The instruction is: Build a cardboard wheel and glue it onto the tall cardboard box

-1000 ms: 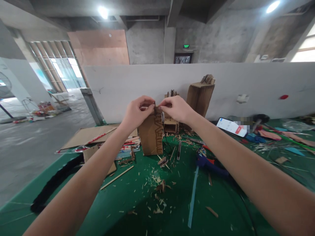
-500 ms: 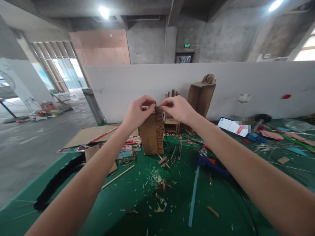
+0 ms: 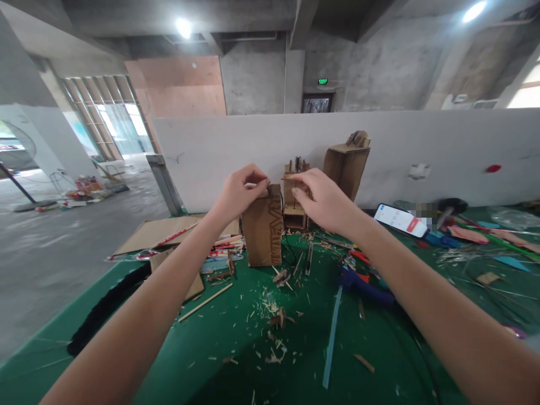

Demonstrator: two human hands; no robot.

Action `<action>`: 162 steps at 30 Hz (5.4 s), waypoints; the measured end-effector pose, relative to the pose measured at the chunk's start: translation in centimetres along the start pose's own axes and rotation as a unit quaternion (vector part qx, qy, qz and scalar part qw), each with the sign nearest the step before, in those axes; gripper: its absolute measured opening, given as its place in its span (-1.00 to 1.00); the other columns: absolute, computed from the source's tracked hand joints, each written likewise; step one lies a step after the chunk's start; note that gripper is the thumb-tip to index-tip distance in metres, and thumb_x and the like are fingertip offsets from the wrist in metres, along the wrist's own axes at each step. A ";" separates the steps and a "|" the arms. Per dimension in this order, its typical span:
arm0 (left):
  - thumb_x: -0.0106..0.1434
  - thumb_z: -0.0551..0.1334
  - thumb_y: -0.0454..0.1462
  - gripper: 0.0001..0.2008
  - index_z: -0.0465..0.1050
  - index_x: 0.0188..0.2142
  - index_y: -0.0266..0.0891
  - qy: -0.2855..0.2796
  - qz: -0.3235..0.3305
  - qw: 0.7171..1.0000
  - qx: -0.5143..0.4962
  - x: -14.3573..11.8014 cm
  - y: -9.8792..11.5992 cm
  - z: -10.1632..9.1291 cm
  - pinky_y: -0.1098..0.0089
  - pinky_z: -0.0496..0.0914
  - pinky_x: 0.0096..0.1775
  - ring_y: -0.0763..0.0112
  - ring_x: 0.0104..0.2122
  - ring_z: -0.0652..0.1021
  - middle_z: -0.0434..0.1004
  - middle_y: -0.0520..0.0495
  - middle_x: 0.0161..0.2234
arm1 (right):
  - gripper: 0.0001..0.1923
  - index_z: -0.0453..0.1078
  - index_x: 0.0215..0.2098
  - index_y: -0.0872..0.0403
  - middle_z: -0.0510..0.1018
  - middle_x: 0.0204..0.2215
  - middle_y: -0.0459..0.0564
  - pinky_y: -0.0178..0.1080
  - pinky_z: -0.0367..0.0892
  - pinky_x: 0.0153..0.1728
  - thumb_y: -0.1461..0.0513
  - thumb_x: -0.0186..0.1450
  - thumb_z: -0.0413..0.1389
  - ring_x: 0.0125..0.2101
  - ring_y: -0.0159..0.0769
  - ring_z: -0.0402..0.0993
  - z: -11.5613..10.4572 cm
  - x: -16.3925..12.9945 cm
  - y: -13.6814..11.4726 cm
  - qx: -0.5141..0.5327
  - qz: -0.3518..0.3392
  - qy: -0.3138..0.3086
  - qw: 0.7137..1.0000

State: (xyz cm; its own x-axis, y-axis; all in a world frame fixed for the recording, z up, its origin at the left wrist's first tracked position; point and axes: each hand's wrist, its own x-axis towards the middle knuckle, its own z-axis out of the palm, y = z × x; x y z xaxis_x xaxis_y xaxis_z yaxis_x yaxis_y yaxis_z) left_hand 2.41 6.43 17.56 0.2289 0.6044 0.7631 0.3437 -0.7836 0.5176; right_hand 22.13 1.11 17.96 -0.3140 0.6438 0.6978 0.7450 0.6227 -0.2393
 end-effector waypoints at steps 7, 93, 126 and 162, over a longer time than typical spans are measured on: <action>0.14 0.20 -0.30 -0.94 0.39 -0.34 -0.20 -0.018 0.014 0.999 0.037 0.1 0.4 0.3 0.40 0.42 -0.29 0.43 -0.32 0.53 0.54 -0.01 -0.39 | -0.62 0.29 0.06 0.10 0.42 -0.06 0.10 -0.05 0.24 -0.04 0.14 0.33 -0.06 -0.07 -0.09 0.32 -1.7 -5.1 1.0 -0.086 0.052 -0.051 0.994; 0.17 0.22 -0.30 -0.92 0.43 -0.32 -0.25 -0.003 0.013 1.000 0.026 -0.3 0.2 0.5 0.42 0.43 -0.26 0.46 -0.32 0.50 0.52 -0.04 -0.37 | -0.55 0.14 -0.59 0.03 0.15 -0.80 -0.26 -0.40 0.05 -0.81 -0.10 0.22 0.08 -0.81 -0.54 0.07 3.6 -6.2 -0.3 0.391 0.281 -0.016 0.876; 0.02 0.38 -0.21 -0.25 0.10 0.16 0.03 -0.064 -0.239 0.940 -0.237 -4.5 -4.2 -0.5 0.09 0.35 0.00 0.13 -0.02 0.47 0.45 -0.11 -0.02 | -0.66 0.39 -0.32 0.08 0.26 -0.53 -0.19 -0.43 0.05 -0.77 -0.03 0.19 0.15 -0.68 -0.56 0.15 1.3 -7.3 2.4 0.626 0.245 0.076 0.736; -0.31 0.42 -0.06 -0.61 0.50 -0.45 -0.16 -0.126 -0.273 0.887 -0.351 -4.0 -10.2 0.5 0.06 0.46 -0.20 -0.07 -0.21 0.57 0.62 -0.11 -0.44 | -0.57 0.18 -0.49 0.02 0.24 -0.81 -0.27 -0.41 0.06 -0.77 -0.13 0.25 0.02 -0.83 -0.56 0.10 -1.4 -7.6 -2.9 0.402 0.231 -0.179 0.868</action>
State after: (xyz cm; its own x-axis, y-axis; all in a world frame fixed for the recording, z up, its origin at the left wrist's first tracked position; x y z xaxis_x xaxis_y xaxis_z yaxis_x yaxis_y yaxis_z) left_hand -1.54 12.13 9.02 0.4298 0.8649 0.2594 -0.1653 -0.2071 0.9643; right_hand 23.18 -6.26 14.27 -0.3620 0.9143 0.1819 0.2338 0.2780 -0.9317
